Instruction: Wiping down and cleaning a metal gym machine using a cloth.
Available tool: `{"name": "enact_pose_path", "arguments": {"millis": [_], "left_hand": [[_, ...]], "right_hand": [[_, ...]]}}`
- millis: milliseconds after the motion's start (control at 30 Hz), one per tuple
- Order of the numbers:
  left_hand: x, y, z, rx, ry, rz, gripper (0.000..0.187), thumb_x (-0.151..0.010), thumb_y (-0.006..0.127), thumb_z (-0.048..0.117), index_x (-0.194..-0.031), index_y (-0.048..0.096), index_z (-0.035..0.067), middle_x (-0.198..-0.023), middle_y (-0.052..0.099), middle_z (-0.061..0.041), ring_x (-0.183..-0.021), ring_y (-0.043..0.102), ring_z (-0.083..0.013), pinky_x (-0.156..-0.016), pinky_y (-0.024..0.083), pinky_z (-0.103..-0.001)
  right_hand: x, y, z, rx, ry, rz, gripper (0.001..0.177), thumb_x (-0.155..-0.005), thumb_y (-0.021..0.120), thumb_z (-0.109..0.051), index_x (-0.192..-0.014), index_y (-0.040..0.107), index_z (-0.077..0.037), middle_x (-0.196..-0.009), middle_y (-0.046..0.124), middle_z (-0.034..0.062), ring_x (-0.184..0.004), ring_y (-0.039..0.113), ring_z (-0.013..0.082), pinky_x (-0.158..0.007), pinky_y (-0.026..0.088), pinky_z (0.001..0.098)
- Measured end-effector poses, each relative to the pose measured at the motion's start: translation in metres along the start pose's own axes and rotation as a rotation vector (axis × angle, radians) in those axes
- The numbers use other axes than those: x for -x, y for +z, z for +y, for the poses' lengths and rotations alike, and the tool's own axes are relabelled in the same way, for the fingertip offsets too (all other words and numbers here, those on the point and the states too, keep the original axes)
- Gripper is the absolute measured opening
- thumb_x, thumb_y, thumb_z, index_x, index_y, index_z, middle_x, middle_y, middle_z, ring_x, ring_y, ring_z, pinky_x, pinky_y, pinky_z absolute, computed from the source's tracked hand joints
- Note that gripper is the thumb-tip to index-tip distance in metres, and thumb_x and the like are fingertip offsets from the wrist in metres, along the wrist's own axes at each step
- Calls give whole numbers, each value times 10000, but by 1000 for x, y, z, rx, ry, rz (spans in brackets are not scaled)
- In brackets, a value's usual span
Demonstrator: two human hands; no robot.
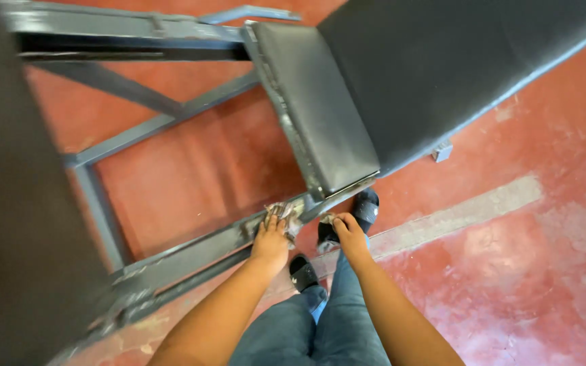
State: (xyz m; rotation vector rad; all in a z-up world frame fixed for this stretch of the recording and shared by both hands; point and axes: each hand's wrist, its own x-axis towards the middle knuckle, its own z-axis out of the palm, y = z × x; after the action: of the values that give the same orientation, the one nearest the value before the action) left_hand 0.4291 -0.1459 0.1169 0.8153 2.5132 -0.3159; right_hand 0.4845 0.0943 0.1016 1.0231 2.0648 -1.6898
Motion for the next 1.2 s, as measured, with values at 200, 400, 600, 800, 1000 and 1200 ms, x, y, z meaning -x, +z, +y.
{"name": "enact_pose_path", "arguments": {"millis": [200, 400, 600, 800, 1000, 1200], "left_hand": [[150, -125, -18, 121, 236, 474, 227, -852, 572, 113, -897, 782, 40, -1164, 688, -143, -1308, 531, -397, -1158, 332, -583], [263, -153, -82, 109, -335, 280, 639, -917, 472, 210, -1513, 390, -5, -1562, 429, -216, -1507, 341, -363, -1211, 281, -498], [283, -87, -105, -52, -370, 133, 719, -836, 515, 122, -1535, 382, 231, -1735, 73, -113, -1587, 82, -355, -1261, 108, -535], [287, -114, -98, -148, -271, -231, 502, -1002, 471, 139, -1491, 504, 249, -1740, 35, 34, -1602, -22, -294, -1303, 32, -519], [377, -102, -144, -270, -264, -317, 507, -1002, 437, 169, -1498, 477, 264, -1725, 137, 17, -1602, -20, -296, -1269, 24, -610], [443, -175, -130, 538, -630, 378, 721, -886, 635, 124, -1567, 404, 180, -1725, 124, -146, -1548, 234, -397, -1233, 300, -492]], "right_hand": [[101, 24, -122, -207, -284, -24, 645, -831, 783, -64, -1432, 547, -66, -1398, 541, 275, -1344, 516, 423, -1147, 408, 525], [177, 138, -218, 373, -1045, -522, 618, -827, 575, -45, -1438, 519, 26, -1538, 445, 220, -1448, 377, 392, -1219, 275, 485], [126, 144, -125, 940, -1082, -495, 800, -872, 516, -73, -1621, 239, -117, -1719, 133, 129, -1568, 171, 293, -1217, 218, 427], [181, 221, -145, 481, -643, -611, 841, -894, 628, -4, -1630, 222, -28, -1661, 41, 334, -1521, 204, 491, -1183, 374, 551], [299, 186, -202, -142, -253, -796, 484, -653, 850, -76, -1132, 782, -75, -1179, 733, 187, -1127, 676, 223, -1063, 484, 343], [367, 101, -305, -469, 556, -708, 1098, -818, 843, -416, -1633, 129, -238, -1600, 243, 363, -1134, 582, 643, -902, 420, 823]]}}
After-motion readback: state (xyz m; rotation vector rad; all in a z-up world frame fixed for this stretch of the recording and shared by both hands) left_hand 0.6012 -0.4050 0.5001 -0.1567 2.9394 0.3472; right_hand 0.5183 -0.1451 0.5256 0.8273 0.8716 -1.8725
